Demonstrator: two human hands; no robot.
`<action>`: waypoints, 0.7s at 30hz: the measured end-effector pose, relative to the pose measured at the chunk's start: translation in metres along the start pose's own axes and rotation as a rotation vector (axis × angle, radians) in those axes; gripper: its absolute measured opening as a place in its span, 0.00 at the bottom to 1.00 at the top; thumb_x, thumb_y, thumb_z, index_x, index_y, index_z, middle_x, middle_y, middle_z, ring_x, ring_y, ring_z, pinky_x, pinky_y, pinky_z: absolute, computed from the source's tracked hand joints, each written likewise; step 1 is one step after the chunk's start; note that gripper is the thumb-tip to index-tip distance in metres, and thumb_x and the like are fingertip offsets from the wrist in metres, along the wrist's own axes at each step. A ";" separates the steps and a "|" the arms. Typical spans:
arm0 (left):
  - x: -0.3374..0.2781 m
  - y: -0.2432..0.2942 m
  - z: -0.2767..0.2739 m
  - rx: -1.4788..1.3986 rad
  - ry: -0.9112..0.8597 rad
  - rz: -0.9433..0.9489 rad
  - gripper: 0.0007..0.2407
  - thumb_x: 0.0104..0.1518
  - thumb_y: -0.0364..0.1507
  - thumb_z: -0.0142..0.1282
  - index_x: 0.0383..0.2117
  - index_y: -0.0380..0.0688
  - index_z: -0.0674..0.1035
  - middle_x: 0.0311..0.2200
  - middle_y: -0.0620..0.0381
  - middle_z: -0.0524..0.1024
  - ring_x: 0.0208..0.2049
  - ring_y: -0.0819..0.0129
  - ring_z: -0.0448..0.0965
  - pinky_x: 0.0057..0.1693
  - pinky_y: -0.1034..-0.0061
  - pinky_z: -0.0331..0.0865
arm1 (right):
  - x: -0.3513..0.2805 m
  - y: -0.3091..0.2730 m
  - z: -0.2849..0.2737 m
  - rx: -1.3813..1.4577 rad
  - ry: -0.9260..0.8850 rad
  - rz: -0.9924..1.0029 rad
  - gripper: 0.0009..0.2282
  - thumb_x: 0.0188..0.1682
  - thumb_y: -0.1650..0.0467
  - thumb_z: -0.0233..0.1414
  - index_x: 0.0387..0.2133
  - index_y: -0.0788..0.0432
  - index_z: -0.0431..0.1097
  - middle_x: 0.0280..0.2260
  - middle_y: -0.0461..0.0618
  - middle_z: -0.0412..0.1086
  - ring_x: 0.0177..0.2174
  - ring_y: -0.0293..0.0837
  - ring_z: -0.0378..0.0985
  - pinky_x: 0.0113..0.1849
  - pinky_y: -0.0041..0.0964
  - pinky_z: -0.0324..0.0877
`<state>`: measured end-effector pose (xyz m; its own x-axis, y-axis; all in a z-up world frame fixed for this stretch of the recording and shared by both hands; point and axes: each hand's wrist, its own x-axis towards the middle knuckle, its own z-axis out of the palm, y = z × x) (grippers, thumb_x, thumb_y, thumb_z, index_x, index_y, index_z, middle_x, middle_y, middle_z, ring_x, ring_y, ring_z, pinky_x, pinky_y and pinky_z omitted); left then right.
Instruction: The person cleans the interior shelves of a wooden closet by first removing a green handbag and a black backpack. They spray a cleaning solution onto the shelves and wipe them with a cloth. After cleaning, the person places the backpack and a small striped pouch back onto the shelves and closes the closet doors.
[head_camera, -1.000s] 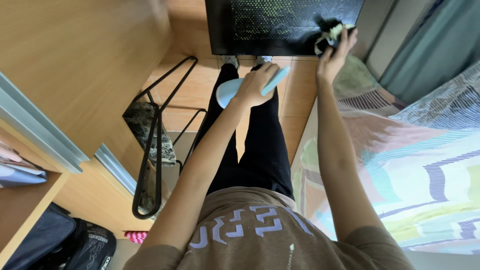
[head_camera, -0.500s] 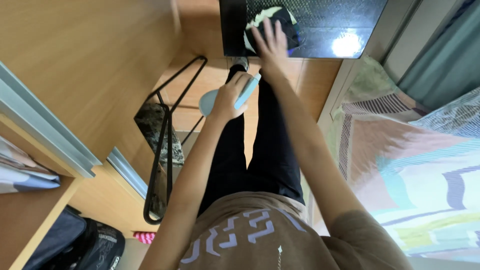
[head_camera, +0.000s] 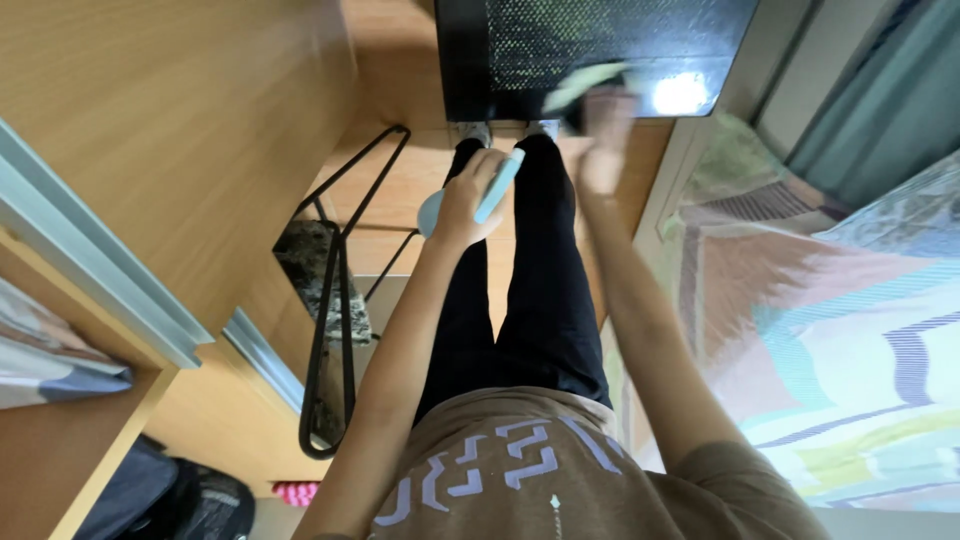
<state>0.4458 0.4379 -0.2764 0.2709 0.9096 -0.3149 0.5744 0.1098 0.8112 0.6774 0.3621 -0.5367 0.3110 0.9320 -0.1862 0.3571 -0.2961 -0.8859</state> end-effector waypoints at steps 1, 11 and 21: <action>-0.001 -0.004 -0.002 -0.007 0.010 -0.001 0.12 0.59 0.22 0.55 0.48 0.43 0.75 0.49 0.49 0.77 0.43 0.45 0.81 0.47 0.61 0.77 | -0.002 -0.029 0.022 -0.006 -0.008 -0.008 0.21 0.63 0.77 0.41 0.70 0.58 0.54 0.72 0.57 0.46 0.72 0.55 0.47 0.71 0.49 0.49; -0.018 -0.034 -0.046 -0.082 0.148 -0.116 0.14 0.57 0.21 0.53 0.51 0.41 0.74 0.50 0.46 0.76 0.43 0.42 0.80 0.46 0.58 0.76 | 0.151 -0.114 0.171 -1.018 -0.453 -0.641 0.28 0.57 0.76 0.47 0.73 0.48 0.56 0.66 0.65 0.50 0.56 0.59 0.64 0.52 0.50 0.66; -0.031 -0.053 -0.047 -0.166 0.288 -0.180 0.14 0.58 0.22 0.53 0.51 0.41 0.74 0.51 0.46 0.75 0.46 0.42 0.79 0.50 0.57 0.76 | 0.069 -0.139 0.133 -0.773 -0.470 -0.573 0.38 0.48 0.90 0.42 0.75 0.54 0.49 0.73 0.66 0.35 0.71 0.68 0.46 0.59 0.45 0.70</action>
<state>0.3705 0.4230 -0.2860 -0.0650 0.9428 -0.3269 0.4533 0.3197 0.8320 0.5320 0.4955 -0.4831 -0.3919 0.9123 -0.1188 0.8544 0.3130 -0.4146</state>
